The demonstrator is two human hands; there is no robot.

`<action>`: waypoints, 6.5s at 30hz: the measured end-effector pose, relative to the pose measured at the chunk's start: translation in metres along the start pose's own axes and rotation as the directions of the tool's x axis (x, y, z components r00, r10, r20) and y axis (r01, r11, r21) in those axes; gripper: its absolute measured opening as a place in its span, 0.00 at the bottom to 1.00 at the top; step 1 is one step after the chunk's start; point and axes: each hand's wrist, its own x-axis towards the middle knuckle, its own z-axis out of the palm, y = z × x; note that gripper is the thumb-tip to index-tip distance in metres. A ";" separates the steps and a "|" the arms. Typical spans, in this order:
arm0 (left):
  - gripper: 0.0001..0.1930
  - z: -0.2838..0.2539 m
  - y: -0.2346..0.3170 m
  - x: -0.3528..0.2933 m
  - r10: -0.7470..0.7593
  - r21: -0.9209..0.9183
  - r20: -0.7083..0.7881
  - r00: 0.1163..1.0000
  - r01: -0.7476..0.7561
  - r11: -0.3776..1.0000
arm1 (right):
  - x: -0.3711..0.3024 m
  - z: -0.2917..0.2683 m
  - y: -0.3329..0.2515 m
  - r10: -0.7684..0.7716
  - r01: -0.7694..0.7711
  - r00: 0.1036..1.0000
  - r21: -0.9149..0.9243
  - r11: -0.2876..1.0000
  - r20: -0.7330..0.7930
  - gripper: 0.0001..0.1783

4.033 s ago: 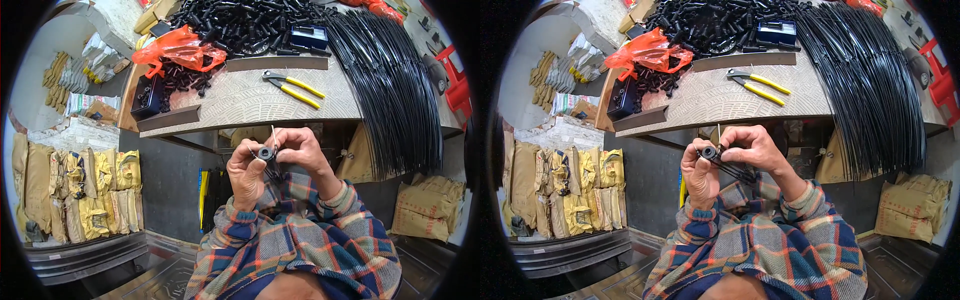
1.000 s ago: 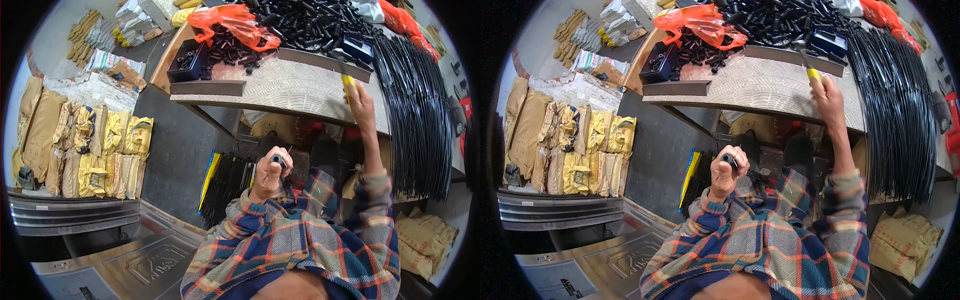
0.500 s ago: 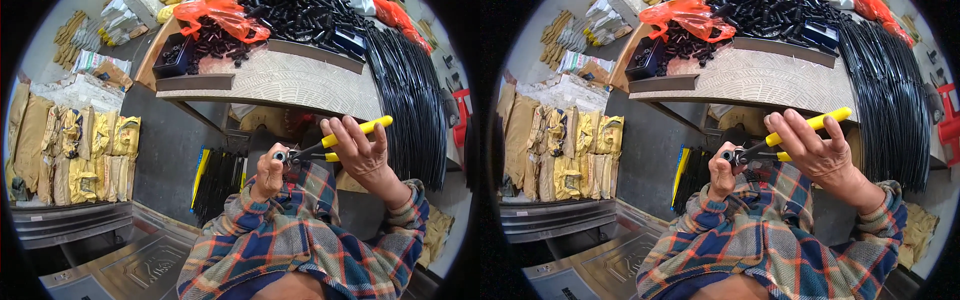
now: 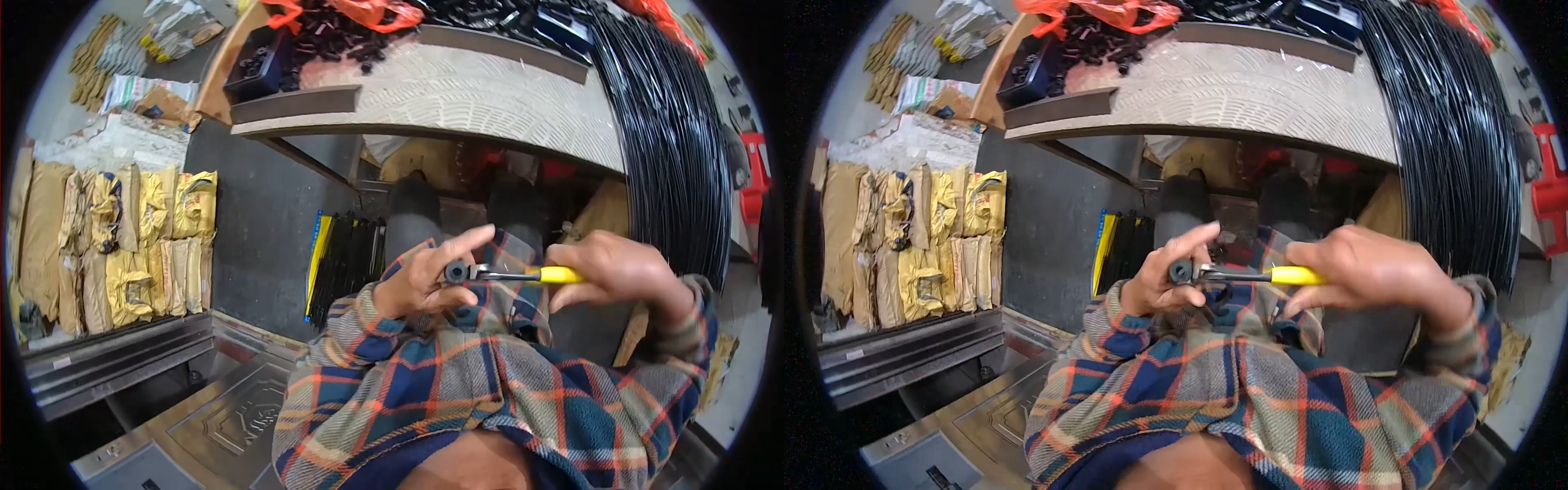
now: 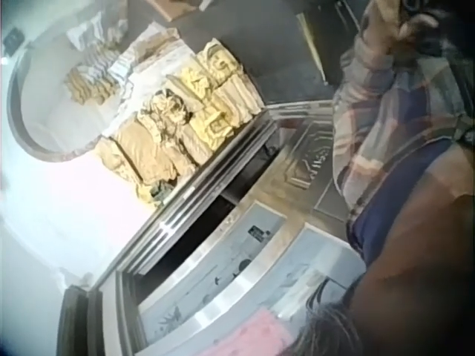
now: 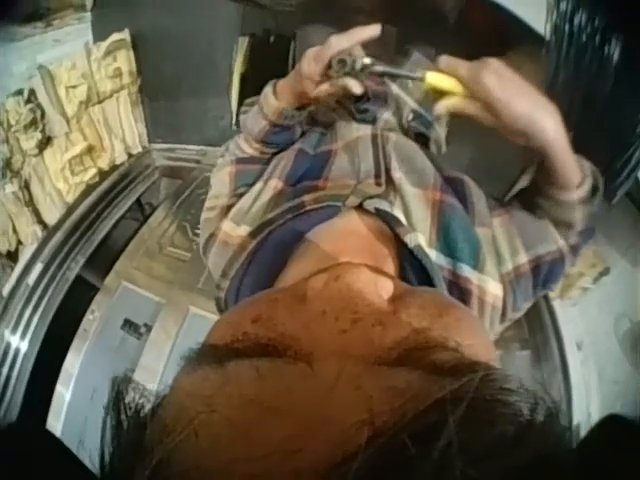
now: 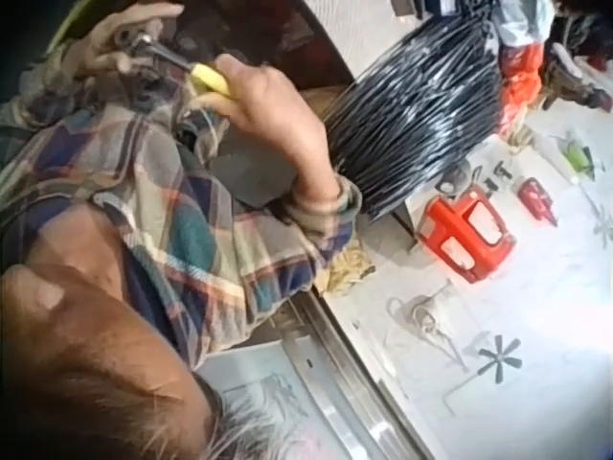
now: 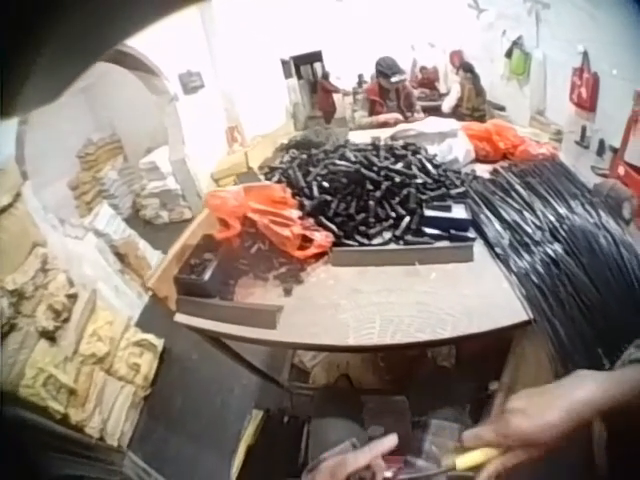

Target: The worker organizes bunches of black cables and inserts them into a connector housing, using pliers for assembly.

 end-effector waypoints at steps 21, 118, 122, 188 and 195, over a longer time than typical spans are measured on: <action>0.30 0.029 -0.021 0.009 -0.017 -0.090 -0.104 0.994 0.008 0.996 | -0.001 0.052 0.027 -0.366 -0.444 0.731 -0.809 0.385 -0.576 0.22; 0.33 -0.008 -0.017 0.036 -0.169 -0.186 -0.462 0.871 0.092 0.978 | 0.142 0.020 0.045 -0.047 0.581 0.436 0.241 0.778 -0.899 0.05; 0.28 0.007 -0.003 0.037 -0.088 -0.126 -0.444 0.892 0.035 0.991 | 0.127 0.047 0.018 -0.049 0.677 0.396 0.255 0.691 -0.917 0.07; 0.33 0.017 0.000 0.013 -0.184 -0.087 -0.508 0.842 0.162 0.983 | 0.043 0.001 -0.021 -0.314 -0.263 0.899 -0.950 0.168 -0.305 0.15; 0.35 0.018 -0.010 0.019 -0.144 0.009 -0.562 0.814 0.181 0.983 | 0.056 0.016 0.021 -0.294 -0.016 0.920 -0.775 0.632 -0.258 0.11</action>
